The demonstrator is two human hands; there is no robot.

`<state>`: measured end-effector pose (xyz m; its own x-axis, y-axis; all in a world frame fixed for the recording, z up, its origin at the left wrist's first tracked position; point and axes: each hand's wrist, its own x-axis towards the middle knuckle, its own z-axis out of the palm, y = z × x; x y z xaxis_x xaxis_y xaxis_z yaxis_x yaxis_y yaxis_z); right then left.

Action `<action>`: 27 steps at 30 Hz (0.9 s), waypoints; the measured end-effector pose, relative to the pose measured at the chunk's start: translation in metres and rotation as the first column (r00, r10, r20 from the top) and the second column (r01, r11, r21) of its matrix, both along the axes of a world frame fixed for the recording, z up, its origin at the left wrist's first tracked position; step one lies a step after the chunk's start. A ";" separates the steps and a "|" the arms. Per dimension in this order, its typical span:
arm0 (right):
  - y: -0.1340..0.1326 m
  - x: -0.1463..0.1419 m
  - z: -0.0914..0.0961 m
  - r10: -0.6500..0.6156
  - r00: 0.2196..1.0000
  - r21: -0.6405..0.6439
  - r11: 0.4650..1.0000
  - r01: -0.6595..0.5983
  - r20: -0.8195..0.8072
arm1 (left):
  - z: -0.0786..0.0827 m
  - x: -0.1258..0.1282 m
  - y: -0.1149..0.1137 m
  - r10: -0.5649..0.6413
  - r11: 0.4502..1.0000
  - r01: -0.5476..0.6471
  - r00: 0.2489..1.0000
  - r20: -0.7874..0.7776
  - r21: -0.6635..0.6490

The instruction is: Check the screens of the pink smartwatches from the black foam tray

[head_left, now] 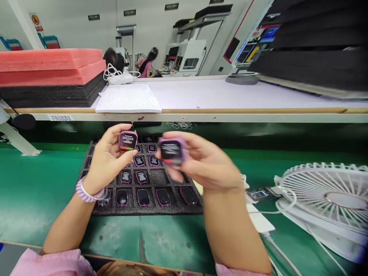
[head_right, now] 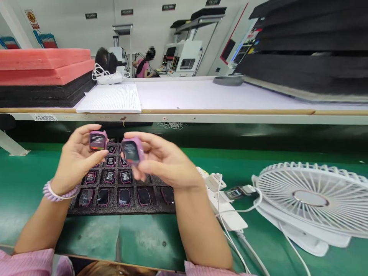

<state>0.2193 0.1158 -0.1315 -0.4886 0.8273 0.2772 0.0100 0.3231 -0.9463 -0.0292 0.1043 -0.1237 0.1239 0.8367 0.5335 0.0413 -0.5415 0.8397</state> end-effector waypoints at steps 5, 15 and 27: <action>0.032 -0.026 -0.008 0.149 0.908 -0.233 0.938 -0.255 -0.390 | -0.017 0.009 0.021 -0.037 0.984 0.055 0.994 0.107 -0.168; 0.033 -0.033 -0.012 0.062 0.936 -0.180 0.975 -0.131 -0.346 | -0.014 0.015 0.018 -0.066 0.972 0.097 0.987 0.148 -0.214; 0.032 -0.041 -0.014 -0.018 0.929 -0.165 0.985 -0.046 -0.371 | -0.014 0.014 0.013 -0.058 0.966 0.095 0.986 0.155 -0.240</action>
<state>0.1781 0.1479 -0.1452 -0.3899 0.8712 0.2982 -0.3541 0.1571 -0.9219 -0.0151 0.1178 -0.1375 0.1292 0.9353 0.3293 -0.1244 -0.3142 0.9412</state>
